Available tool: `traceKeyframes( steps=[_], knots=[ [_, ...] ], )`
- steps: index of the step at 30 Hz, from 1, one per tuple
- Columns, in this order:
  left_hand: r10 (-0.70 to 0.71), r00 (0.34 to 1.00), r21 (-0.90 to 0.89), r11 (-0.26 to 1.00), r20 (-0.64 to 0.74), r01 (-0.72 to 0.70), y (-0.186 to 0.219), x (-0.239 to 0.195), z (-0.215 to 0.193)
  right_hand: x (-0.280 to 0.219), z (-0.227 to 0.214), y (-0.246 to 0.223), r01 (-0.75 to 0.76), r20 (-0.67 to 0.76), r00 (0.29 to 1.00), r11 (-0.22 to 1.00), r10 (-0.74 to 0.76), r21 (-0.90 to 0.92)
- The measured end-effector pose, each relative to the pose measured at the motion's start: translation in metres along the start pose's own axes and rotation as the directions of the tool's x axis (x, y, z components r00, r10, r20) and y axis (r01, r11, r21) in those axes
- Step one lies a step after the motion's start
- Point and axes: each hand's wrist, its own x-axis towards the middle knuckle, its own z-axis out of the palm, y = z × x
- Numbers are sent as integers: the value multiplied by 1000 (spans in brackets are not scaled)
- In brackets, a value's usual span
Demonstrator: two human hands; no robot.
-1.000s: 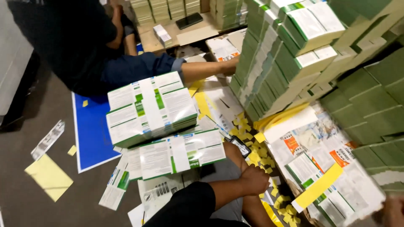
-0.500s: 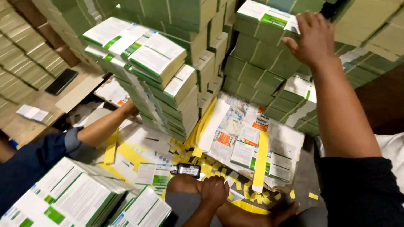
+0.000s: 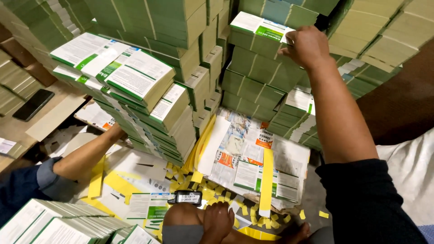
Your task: The person bundles stacks of unfolded product boxes together using yellow adhesive strips.
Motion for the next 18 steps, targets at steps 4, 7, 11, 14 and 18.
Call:
traceKeyframes(
  steps=[4, 7, 11, 14, 18],
  knots=[
    [13, 1000, -9, 1000, -2, -13, -1, 0, 3, 3, 4, 5, -6, -1, 1000, 1000, 6, 3],
    [-11, 1000, -14, 1000, -6, 11, -2, 2, 2, 8, 2, 9, -1, 4, 1000, 1000, 1, -9],
    [-22, 1000, -28, 999, 9, 22, -1, 0, 1, 11, 0, 10, -8, 81, 997, 1000, 10, -24],
    [-15, 1000, -32, 999, -6, 15, -1, 0, 0, 12, 4, 14, 5, 82, 997, 999, -2, -35],
    [-4, 1000, -29, 1000, -17, 3, -1, 1, 1, 12, 4, 17, 24, 51, 998, 999, -23, -27]
  ],
)
